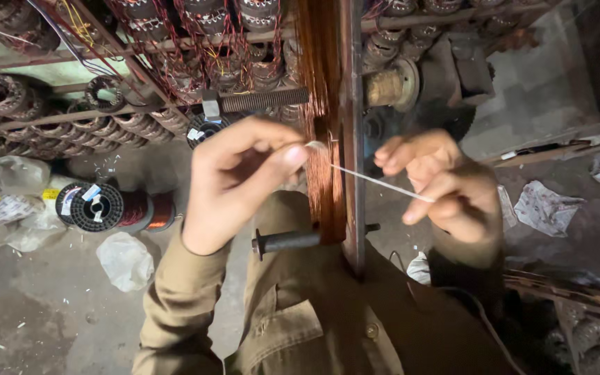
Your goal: The person operates a manual wire-winding machine to wrap copper wire around a flat metal bar. They repeatedly crank the handle to wind the wire, then stop to tie off the bundle with a thin white string before resuming winding.
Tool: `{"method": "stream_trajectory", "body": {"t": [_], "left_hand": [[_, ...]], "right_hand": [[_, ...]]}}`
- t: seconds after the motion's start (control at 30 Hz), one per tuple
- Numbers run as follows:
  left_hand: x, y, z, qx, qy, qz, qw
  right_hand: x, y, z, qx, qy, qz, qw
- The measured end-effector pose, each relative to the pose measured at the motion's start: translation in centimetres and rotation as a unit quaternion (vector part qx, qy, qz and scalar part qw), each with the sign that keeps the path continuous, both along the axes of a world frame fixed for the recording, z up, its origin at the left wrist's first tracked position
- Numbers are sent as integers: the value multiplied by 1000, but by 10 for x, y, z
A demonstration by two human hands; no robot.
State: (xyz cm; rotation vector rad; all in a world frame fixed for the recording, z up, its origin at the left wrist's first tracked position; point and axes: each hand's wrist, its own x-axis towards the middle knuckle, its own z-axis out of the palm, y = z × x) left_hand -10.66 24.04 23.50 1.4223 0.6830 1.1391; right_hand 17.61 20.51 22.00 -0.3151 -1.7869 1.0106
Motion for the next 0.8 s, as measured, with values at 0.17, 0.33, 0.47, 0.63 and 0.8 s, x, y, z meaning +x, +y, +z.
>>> {"method": "stream_trajectory", "body": {"t": [0.17, 0.33, 0.47, 0.63, 0.8], "left_hand": [[22, 1, -1, 248, 188, 77, 947], [25, -5, 6, 270, 203, 63, 939], [16, -6, 11, 283, 245, 27, 927], [8, 2, 11, 253, 169, -55, 951], [15, -2, 7, 190, 164, -8, 968]], "right_hand": [[-18, 19, 25, -88, 90, 66, 990], [-34, 11, 70, -85, 8, -23, 996], [-47, 17, 90, -72, -49, -40, 995], [-51, 29, 96, -74, -49, -33, 995], [-47, 34, 102, -49, -130, -72, 988]]}}
